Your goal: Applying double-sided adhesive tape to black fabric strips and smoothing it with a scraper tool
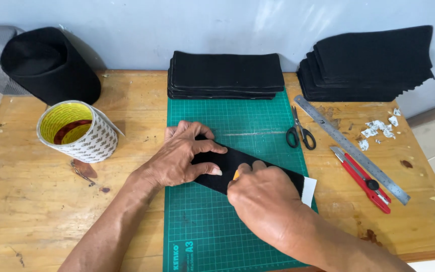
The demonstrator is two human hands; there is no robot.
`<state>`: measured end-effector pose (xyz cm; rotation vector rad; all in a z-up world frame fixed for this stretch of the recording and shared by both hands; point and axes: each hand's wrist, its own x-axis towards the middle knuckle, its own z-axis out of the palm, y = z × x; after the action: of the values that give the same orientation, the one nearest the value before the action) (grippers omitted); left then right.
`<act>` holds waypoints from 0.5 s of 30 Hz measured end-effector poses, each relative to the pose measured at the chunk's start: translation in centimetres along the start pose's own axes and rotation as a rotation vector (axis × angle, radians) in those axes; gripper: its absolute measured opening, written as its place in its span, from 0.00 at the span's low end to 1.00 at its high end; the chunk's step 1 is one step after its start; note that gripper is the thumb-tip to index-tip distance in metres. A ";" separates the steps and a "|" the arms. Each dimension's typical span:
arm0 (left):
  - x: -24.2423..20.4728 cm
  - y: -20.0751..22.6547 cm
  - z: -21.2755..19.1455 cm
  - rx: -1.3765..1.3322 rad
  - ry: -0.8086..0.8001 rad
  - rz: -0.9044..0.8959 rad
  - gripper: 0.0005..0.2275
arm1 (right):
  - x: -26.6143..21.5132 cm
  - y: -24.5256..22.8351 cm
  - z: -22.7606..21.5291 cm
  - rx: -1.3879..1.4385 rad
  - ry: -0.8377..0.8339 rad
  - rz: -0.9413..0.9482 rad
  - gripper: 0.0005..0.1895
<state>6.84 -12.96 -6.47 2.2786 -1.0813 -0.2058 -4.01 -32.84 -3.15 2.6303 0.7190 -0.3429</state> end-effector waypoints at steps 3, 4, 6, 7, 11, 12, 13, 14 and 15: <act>0.0 -0.5 0.6 0.025 0.045 0.049 0.19 | -2.8 0.7 -0.2 -0.019 0.001 -0.004 0.11; 0.1 -0.6 0.4 0.023 0.046 0.048 0.19 | -3.6 1.2 0.3 -0.020 0.000 -0.004 0.11; 0.1 -0.5 0.5 0.016 0.041 0.046 0.19 | -5.6 1.9 1.5 -0.032 -0.065 0.035 0.09; 0.1 -0.6 0.4 0.013 0.041 0.050 0.19 | -6.4 2.4 2.1 -0.033 -0.068 0.038 0.09; 0.2 -0.4 0.4 -0.011 0.004 0.012 0.19 | -10.2 4.4 5.3 0.042 -0.090 0.139 0.19; 0.3 -0.4 0.4 -0.006 0.007 0.004 0.19 | -11.2 5.0 6.2 0.076 -0.055 0.166 0.25; 0.3 -0.4 0.4 -0.009 0.006 0.010 0.19 | -11.8 5.4 6.7 0.076 -0.057 0.172 0.25; 0.3 -0.4 0.5 -0.004 0.009 -0.001 0.19 | -12.4 5.8 7.1 0.121 -0.128 0.223 0.30; 0.2 -0.3 0.5 0.002 0.008 -0.013 0.19 | -13.0 6.1 7.5 0.170 -0.198 0.273 0.34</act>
<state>7.00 -13.16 -7.06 2.2867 -1.0632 -0.2013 -12.71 -46.54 -3.71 2.7548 0.2721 -0.5960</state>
